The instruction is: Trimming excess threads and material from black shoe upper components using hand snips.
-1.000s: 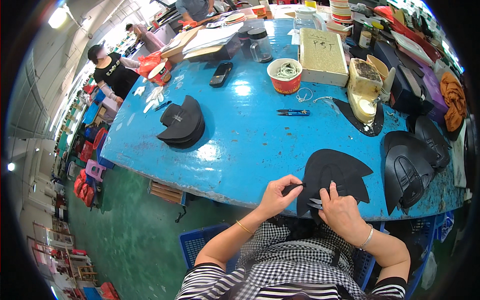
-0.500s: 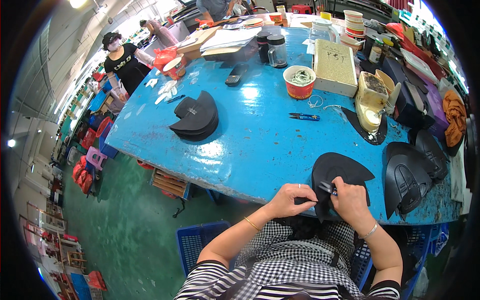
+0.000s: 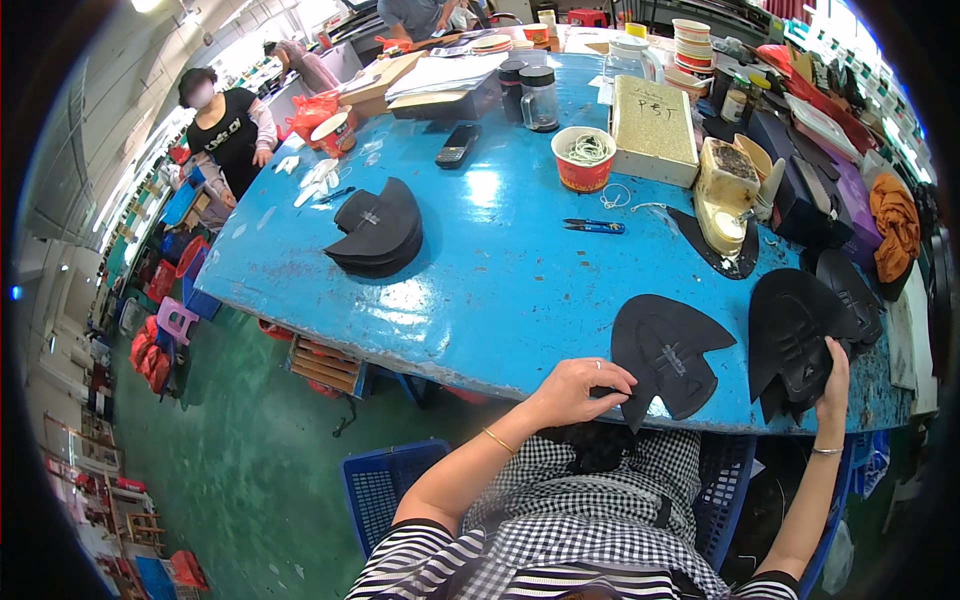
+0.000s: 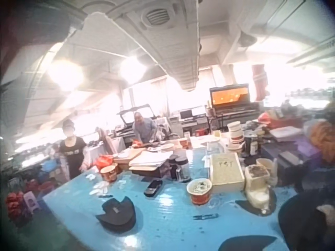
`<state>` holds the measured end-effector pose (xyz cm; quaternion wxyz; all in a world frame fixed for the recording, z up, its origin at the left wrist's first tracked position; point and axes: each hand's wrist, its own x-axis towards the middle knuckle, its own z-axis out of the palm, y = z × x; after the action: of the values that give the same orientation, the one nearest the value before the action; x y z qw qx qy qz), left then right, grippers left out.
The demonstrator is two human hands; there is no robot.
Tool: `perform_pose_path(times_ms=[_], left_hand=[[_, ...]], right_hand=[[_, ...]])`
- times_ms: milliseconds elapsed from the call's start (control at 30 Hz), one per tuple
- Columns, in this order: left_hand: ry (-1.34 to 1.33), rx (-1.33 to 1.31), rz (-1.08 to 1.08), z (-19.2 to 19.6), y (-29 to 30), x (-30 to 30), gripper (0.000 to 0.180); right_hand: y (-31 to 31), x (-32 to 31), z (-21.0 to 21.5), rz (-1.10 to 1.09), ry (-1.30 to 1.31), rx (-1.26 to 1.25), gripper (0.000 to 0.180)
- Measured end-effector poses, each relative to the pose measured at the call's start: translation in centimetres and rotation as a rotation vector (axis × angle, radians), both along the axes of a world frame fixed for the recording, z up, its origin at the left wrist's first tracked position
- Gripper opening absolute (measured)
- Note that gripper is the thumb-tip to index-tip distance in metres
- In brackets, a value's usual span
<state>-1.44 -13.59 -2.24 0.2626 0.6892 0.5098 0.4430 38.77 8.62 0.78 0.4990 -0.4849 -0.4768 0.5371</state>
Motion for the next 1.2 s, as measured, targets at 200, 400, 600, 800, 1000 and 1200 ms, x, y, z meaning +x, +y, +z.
perform_pose_path(times_ms=[200, 400, 600, 800, 1000, 1200], left_hand=[[0.005, -0.004, 0.020, -0.1, 0.3, -0.2, 0.008], [-0.002, 0.012, 0.048, -0.7, 0.1, -0.2, 0.009], [-0.010, 0.006, 0.059, -0.5, -0.3, 0.0, 0.009], [-0.005, -0.002, 0.044, -0.6, 0.2, -0.1, 0.012], [-0.044, -0.040, 0.040, -0.7, 0.7, -0.2, 0.015], [-0.054, -0.063, 0.076, -0.3, 0.4, 0.7, 0.014]], right_hand=[[-1.8, 0.5, 0.2, -0.240, -0.171, 0.253, 0.026], [-11.0, -13.9, 1.6, 0.547, -0.808, 0.685, 0.038], [-13.7, -17.6, 0.6, 0.839, -1.057, 0.691, 0.049], [-10.9, -23.0, 6.1, 0.856, -0.840, 0.744, 0.055], [-9.7, -38.3, 15.8, 0.913, -0.571, 1.114, 0.065], [-5.7, -47.5, 20.2, 0.984, -0.799, 1.122, 0.053]])
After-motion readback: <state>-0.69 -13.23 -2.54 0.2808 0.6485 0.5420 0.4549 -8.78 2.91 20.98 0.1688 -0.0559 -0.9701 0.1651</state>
